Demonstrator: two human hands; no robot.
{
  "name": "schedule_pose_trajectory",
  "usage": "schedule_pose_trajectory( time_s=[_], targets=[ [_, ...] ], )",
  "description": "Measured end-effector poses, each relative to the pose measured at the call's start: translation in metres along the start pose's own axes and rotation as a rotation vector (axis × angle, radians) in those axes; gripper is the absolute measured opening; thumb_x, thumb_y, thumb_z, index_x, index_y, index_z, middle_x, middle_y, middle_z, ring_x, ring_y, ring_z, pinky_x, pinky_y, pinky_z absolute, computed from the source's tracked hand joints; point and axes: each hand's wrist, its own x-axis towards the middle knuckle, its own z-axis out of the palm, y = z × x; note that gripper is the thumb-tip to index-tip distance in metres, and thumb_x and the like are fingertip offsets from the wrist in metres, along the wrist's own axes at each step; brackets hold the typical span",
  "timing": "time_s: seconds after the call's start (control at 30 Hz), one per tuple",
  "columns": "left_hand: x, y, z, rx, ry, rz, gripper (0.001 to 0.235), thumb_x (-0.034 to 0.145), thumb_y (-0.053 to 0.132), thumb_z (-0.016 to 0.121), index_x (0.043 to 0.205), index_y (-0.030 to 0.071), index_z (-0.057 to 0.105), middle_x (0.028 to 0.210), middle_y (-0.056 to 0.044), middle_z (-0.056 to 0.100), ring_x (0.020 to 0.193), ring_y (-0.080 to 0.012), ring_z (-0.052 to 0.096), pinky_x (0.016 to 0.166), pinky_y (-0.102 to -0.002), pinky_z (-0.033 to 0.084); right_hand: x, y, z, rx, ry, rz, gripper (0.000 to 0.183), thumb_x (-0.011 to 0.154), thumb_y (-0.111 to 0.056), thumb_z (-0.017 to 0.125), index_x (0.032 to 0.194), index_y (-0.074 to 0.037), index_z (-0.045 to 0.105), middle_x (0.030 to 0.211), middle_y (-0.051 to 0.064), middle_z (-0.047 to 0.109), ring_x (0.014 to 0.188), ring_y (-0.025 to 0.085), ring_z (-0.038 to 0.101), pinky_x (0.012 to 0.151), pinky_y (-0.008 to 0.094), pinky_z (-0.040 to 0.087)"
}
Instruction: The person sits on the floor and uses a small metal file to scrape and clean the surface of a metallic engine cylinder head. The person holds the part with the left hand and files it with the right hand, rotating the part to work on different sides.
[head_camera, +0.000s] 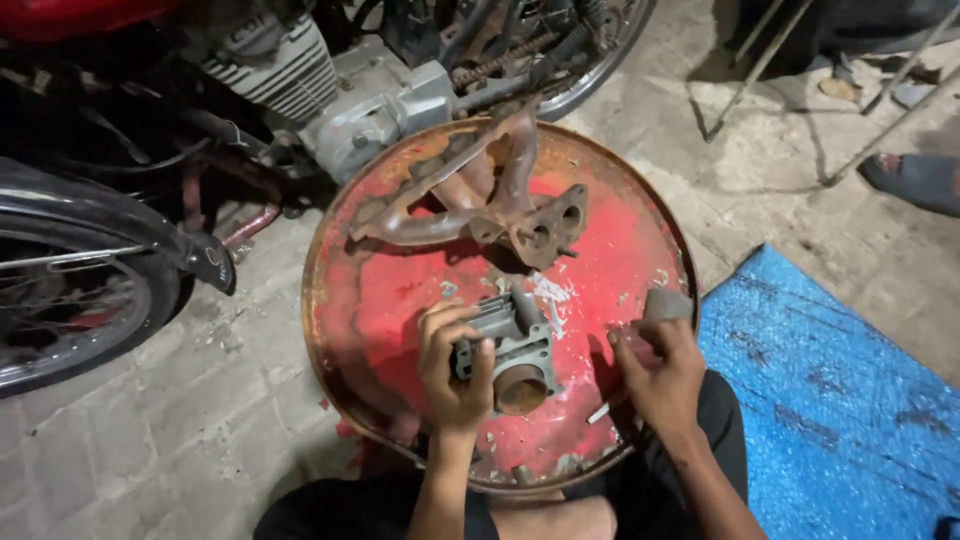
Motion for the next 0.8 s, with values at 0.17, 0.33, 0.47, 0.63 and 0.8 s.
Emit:
schedule_pose_trajectory(
  time_s=[0.17,0.33,0.47,0.63,0.8],
  targets=[
    [0.009,0.003,0.009,0.019,-0.001,-0.033,0.022,0.096,0.024,0.068,0.085,0.006,0.063,0.095,-0.014,0.069,0.096,-0.0390,0.067,0.095,-0.052,0.049,0.021,-0.015,0.048,-0.163,-0.358,0.016,0.026,0.075,-0.028,0.087,0.097,-0.017,0.078,0.091,0.006,0.065,0.089,0.031,0.067,0.073,0.042,0.057],
    [0.011,0.009,0.005,0.047,-0.008,-0.050,0.023,0.097,0.026,0.065,0.086,0.006,0.064,0.099,-0.013,0.070,0.098,-0.0399,0.065,0.094,-0.052,0.049,0.026,-0.029,0.063,-0.236,-0.453,-0.019,0.019,0.081,-0.009,0.075,0.098,-0.014,0.080,0.094,0.010,0.066,0.093,0.035,0.066,0.076,0.045,0.058],
    [0.007,0.005,0.003,0.030,0.025,-0.022,0.022,0.097,0.022,0.067,0.086,0.003,0.063,0.098,-0.015,0.069,0.096,-0.0409,0.064,0.094,-0.055,0.050,0.033,-0.029,0.062,-0.372,-0.637,0.107,0.037,0.072,-0.009,0.082,0.107,-0.015,0.074,0.101,0.008,0.064,0.102,0.033,0.065,0.085,0.047,0.058],
    [0.004,0.005,0.007,0.015,0.029,-0.003,0.021,0.095,0.022,0.069,0.087,0.003,0.064,0.099,-0.015,0.068,0.097,-0.0414,0.062,0.094,-0.056,0.050,0.039,-0.055,0.051,-0.422,-0.781,0.182,0.040,0.075,0.000,0.075,0.114,-0.005,0.065,0.110,0.015,0.061,0.114,0.038,0.060,0.093,0.049,0.056],
    [0.002,0.013,0.009,0.088,-0.013,0.036,0.018,0.093,0.021,0.070,0.088,0.005,0.065,0.101,-0.015,0.069,0.101,-0.0433,0.063,0.095,-0.057,0.050,0.033,-0.036,0.057,-0.341,-0.769,0.147,0.031,0.079,-0.003,0.070,0.110,-0.004,0.062,0.105,0.016,0.059,0.109,0.040,0.059,0.093,0.048,0.052]
  ],
)
